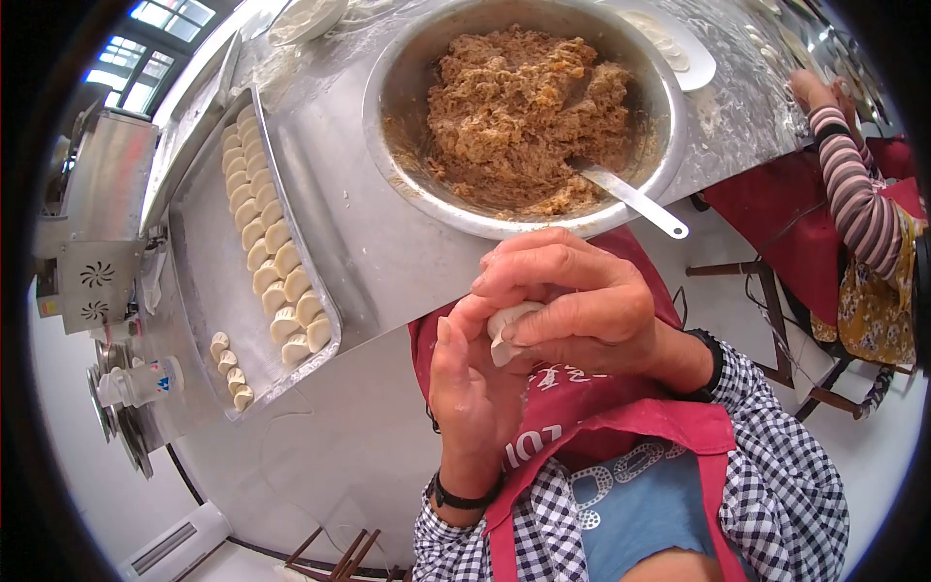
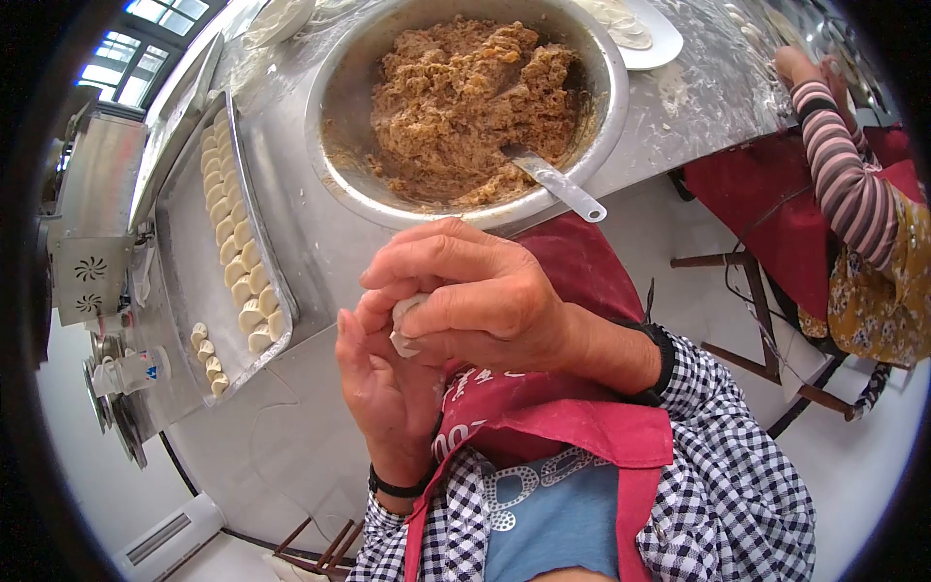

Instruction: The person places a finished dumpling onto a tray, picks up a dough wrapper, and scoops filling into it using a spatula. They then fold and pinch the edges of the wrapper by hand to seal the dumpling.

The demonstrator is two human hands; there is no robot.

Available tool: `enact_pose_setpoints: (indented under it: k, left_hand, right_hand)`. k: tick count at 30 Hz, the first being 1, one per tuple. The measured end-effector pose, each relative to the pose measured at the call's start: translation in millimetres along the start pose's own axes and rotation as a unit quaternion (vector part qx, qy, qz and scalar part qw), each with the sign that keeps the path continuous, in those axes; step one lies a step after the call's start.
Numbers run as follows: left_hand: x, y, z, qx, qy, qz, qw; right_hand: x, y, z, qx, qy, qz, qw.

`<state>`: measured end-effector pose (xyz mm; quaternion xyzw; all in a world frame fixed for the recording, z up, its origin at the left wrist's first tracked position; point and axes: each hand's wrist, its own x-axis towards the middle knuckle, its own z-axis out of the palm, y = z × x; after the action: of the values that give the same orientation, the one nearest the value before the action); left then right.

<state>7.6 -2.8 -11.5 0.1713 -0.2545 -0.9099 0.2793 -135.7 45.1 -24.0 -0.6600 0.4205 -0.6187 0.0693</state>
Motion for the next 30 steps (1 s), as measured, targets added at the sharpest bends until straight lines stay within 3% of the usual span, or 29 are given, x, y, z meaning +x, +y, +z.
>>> enact_pose_setpoints:
  k: [9, 14, 17, 19, 23, 25, 30]
  left_hand:
    - [0.8, -0.4, -7.0, -0.044, -0.007, 0.025, 0.999]
    - [-1.2, 4.0, 4.9, -0.091, 0.022, -0.008, 0.996]
    - [0.1, 5.1, 6.9, -0.102, 0.009, -0.021, 0.994]
    - [-0.2, 5.9, 11.6, -0.109, 0.07, -0.034, 0.991]
    - [1.0, 6.3, 9.1, -0.065, 0.055, -0.014, 0.996]
    - [1.4, 5.0, 0.6, -0.149, 0.022, -0.04, 0.988]
    - [4.4, 5.1, 1.9, -0.13, 0.03, -0.045, 0.99]
  right_hand:
    - [4.9, -12.8, 5.2, -0.012, 0.052, 0.067, 0.996]
    - [2.4, -6.1, 5.2, -0.154, -0.004, -0.044, 0.987]
    - [5.4, -7.6, 4.0, -0.193, -0.023, -0.066, 0.979]
    - [11.8, -14.3, 5.6, -0.17, -0.016, -0.048, 0.984]
    - [13.3, -14.3, 10.5, -0.121, 0.035, -0.006, 0.992]
    - [10.6, -12.9, 7.9, -0.121, 0.025, -0.008, 0.992]
    - [12.0, -11.9, 8.2, -0.146, 0.017, -0.03, 0.989]
